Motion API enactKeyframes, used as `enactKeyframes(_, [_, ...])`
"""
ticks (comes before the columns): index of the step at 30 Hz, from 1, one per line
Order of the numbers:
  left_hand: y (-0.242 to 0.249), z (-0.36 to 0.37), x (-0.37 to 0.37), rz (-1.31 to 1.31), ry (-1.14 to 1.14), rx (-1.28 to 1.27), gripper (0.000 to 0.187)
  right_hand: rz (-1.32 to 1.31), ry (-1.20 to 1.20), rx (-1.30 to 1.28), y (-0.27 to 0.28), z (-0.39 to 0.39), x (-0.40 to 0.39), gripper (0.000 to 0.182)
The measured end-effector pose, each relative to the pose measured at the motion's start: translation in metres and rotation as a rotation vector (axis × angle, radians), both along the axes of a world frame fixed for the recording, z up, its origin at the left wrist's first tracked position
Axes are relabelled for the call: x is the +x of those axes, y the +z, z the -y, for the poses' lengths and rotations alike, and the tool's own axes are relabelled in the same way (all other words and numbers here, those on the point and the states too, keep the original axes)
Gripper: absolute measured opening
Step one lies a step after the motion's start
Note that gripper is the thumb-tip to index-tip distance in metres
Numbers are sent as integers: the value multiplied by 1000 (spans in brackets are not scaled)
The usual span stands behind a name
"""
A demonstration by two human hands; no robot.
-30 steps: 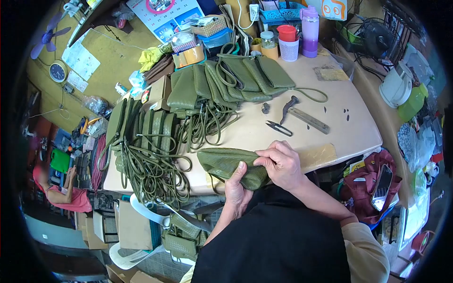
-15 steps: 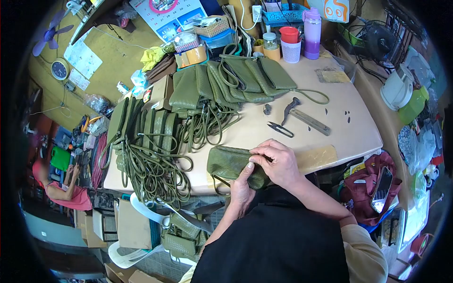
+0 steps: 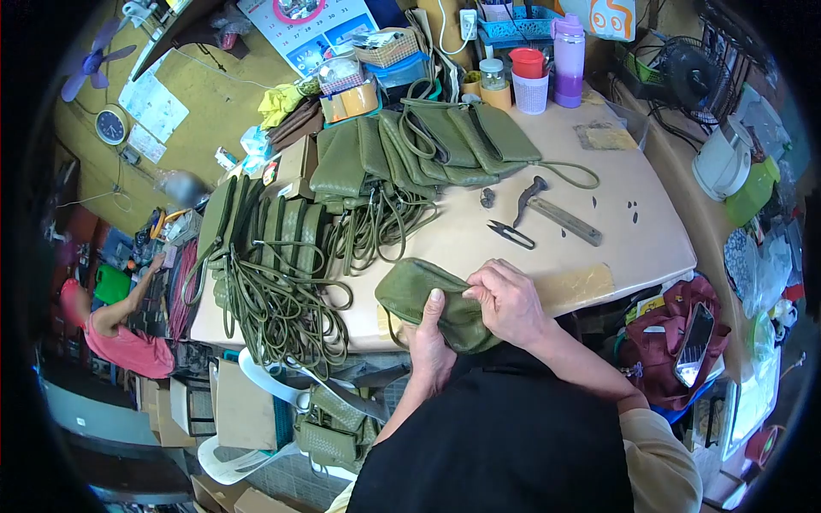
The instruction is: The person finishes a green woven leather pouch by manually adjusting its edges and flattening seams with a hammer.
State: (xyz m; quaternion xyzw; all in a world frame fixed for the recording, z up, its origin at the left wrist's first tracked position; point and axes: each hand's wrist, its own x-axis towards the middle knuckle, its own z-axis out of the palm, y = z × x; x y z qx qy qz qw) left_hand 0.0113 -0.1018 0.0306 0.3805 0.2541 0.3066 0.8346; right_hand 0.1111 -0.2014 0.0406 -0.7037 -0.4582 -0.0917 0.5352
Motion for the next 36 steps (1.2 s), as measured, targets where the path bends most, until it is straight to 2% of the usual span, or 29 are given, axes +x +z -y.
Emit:
enactKeyframes(2, [-8, -4, -3, 93, -85, -178, 37, -37, 26, -26, -1, 2, 1, 12])
enactKeyframes(4, [-10, -9, -4, 86, -117, -206, 36, -253, 106, -59, -2, 3, 0, 14])
enactKeyframes(8, [-6, -7, 2, 71, -107, -264, 33, -217, -10, 23, 11, -2, -2, 15])
enactKeyframes(10, [-7, -3, 5, 75, -79, -234, 33, -32, -30, 143, 6, -6, -1, 16])
enactKeyframes(14, [-13, -1, 5, 95, -65, -183, 32, -68, -18, 141, 3, -7, -3, 15])
enactKeyframes(19, [-20, 1, 1, 71, -104, -103, 32, -364, 60, 55, 6, -4, -6, 16])
enactKeyframes(23, [-19, 2, 0, 78, -193, -66, 33, -406, 100, 56, 8, -3, -1, 17])
enactKeyframes(30, [-17, 8, -5, 84, -242, -122, 49, -402, 54, -14, 13, 4, 14, 18])
enactKeyframes(33, [-24, -2, -6, 296, -316, -389, 59, -365, 74, -9, 8, 8, 20, 17])
enactKeyframes(35, [-34, -11, -4, 196, -295, -335, 56, -166, 136, -26, 3, 7, 15, 17])
enactKeyframes(36, [-35, -13, -2, 100, -272, -281, 54, -168, 136, -26, -2, 6, 12, 17])
